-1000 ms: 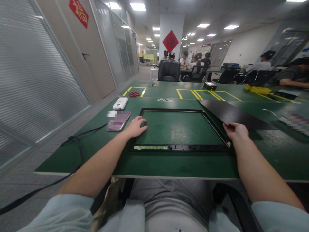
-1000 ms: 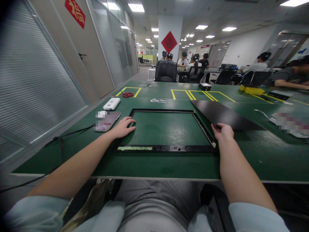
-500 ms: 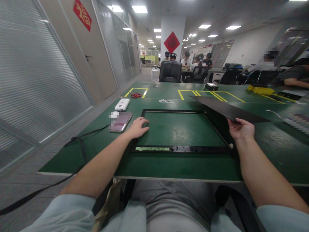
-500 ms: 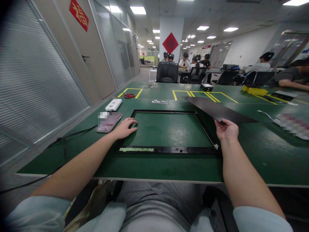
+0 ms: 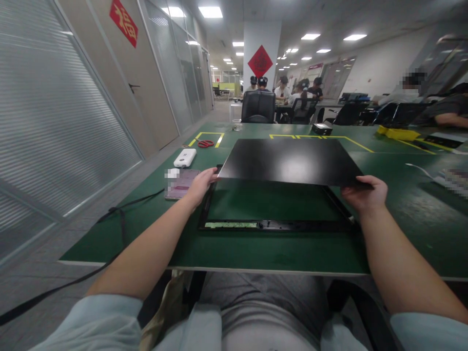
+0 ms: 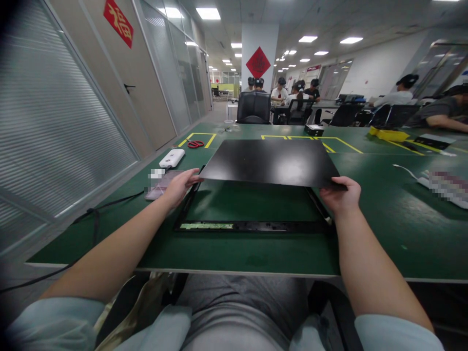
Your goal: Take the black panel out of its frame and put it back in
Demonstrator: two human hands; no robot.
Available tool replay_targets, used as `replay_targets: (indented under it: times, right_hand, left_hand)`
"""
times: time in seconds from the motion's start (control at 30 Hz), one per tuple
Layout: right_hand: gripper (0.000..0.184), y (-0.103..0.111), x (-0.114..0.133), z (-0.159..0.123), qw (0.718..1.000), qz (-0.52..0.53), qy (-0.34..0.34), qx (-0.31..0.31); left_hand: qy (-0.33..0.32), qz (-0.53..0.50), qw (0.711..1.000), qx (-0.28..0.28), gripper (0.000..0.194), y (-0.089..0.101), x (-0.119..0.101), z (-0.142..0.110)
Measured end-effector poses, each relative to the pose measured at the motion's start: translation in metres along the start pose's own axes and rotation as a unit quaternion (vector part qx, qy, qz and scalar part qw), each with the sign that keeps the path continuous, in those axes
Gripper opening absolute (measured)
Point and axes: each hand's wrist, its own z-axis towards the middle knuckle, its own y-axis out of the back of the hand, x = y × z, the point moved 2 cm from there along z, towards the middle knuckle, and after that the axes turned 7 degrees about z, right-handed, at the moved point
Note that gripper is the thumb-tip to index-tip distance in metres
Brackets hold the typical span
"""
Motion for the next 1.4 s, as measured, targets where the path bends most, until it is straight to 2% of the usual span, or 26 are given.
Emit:
replay_targets:
  times: [0.07,0.17,0.37,0.53,0.7,0.87,1.1,1.27,1.4]
  right_hand:
    - [0.044,-0.003,-0.003,-0.005,0.999,-0.012,-0.028,0.028]
    - [0.048,-0.004,-0.006,-0.008,0.996,-0.041,-0.045,0.059]
    - [0.042,0.006,-0.011,-0.001,0.971,-0.175,-0.125,0.101]
    - [0.041,0.010,-0.017,0.003,0.949,-0.240,-0.161,0.126]
    - [0.039,0.009,-0.014,0.009,0.960,-0.229,-0.132,0.092]
    - [0.035,0.016,-0.012,0.018,0.947,-0.307,-0.092,0.034]
    - [0.016,0.019,-0.015,0.016,0.907,-0.421,0.006,0.015]
    - [0.016,0.020,-0.014,0.015,0.862,-0.505,0.049,-0.001]
    - [0.021,0.024,-0.011,0.018,0.818,-0.572,0.063,-0.015]
  left_hand:
    - [0.034,-0.062,0.997,0.003,0.048,0.000,-0.003,-0.001]
    - [0.038,-0.100,0.994,-0.015,0.042,0.003,-0.013,-0.004]
    - [0.040,-0.111,0.993,0.023,0.051,0.011,-0.027,-0.006]
    - [0.011,-0.118,0.993,0.007,0.052,0.014,-0.029,-0.003]
    - [-0.023,-0.135,0.991,-0.003,0.053,0.013,-0.034,-0.005]
    - [-0.028,-0.141,0.989,-0.020,0.048,0.014,-0.034,-0.006]
    - [-0.019,-0.127,0.991,-0.030,0.035,0.012,-0.031,-0.009]
    - [-0.014,-0.079,0.997,-0.015,0.046,0.007,-0.027,-0.013]
    - [0.007,-0.046,0.999,-0.026,0.045,0.005,-0.021,-0.014]
